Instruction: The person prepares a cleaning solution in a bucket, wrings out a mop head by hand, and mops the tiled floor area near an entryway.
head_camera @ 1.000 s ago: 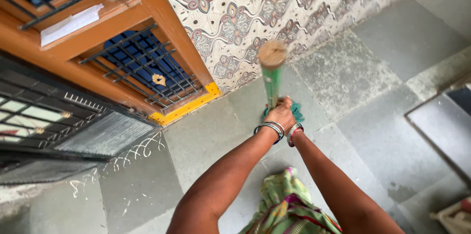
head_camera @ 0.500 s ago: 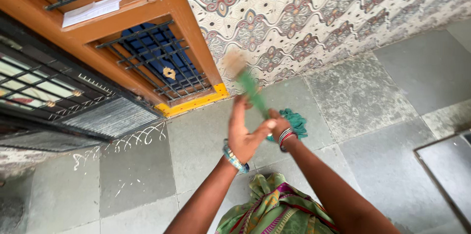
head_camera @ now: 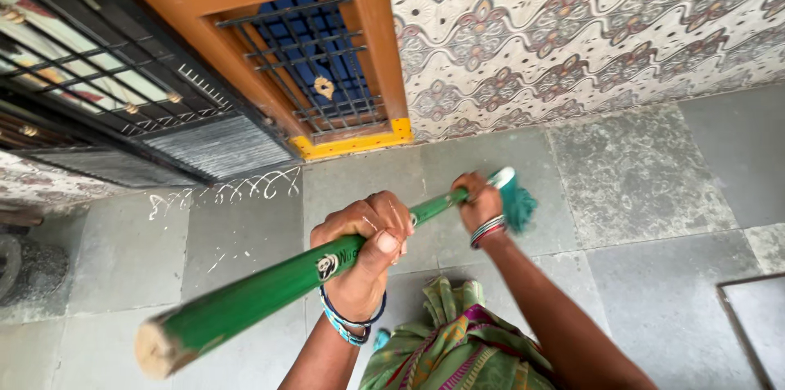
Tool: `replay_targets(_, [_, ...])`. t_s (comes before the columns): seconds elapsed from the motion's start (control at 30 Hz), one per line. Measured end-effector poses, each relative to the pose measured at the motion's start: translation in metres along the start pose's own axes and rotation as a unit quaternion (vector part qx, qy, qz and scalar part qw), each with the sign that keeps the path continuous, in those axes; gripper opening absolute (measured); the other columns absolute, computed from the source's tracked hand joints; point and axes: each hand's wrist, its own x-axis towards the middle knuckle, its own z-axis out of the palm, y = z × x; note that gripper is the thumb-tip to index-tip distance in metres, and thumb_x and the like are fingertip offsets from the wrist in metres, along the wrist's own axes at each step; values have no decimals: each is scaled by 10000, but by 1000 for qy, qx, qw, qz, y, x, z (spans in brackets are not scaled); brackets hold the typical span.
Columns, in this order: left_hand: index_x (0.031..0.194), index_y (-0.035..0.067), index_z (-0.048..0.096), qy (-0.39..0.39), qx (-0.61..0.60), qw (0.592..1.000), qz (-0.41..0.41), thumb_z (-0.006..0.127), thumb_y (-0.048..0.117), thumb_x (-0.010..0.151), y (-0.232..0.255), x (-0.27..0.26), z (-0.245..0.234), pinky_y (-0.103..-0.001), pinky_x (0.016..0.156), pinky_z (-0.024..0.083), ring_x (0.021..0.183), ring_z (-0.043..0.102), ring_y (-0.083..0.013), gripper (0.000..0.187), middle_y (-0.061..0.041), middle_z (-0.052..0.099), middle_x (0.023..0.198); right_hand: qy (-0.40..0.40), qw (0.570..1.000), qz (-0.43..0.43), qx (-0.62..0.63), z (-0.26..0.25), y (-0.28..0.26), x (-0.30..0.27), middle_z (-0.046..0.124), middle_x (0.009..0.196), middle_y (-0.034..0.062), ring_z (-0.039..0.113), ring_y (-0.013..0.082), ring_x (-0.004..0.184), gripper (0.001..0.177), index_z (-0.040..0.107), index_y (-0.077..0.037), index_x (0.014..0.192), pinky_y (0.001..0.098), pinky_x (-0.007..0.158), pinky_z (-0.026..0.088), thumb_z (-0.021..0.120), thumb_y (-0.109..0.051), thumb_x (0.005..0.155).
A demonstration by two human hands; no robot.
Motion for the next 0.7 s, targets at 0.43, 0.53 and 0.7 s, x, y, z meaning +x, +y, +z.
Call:
replay_targets(0.43, [785, 138, 590, -247, 262, 933, -5, 756, 295, 970, -29, -46, -52, -326, 750, 441, 675, 612, -158, 294, 6, 616, 716, -25, 946, 281, 162, 85, 89, -36, 522, 1332, 139, 730, 330, 995, 501, 639, -207, 1231, 434, 869, 591, 763, -180, 746])
replay_targets(0.53, [801, 149, 596, -291, 257, 921, -24, 716, 340, 996, -51, -60, -70, -321, 781, 449, 675, 594, -139, 298, 9, 586, 717, -26, 978, 202, -41, 110, 97, -67, 570, 1276, 215, 633, 398, 1057, 633, 617, -181, 1267, 481, 906, 530, 897, -321, 718])
replay_targets(0.7, [744, 121, 576, -343, 233, 910, -21, 672, 370, 1007, -55, -88, -97, -325, 795, 443, 747, 593, -156, 375, 2, 569, 747, -63, 977, 184, -89, 108, 97, -87, 570, 1275, 224, 646, 410, 1053, 602, 622, -206, 1325, 465, 933, 541, 870, -335, 792])
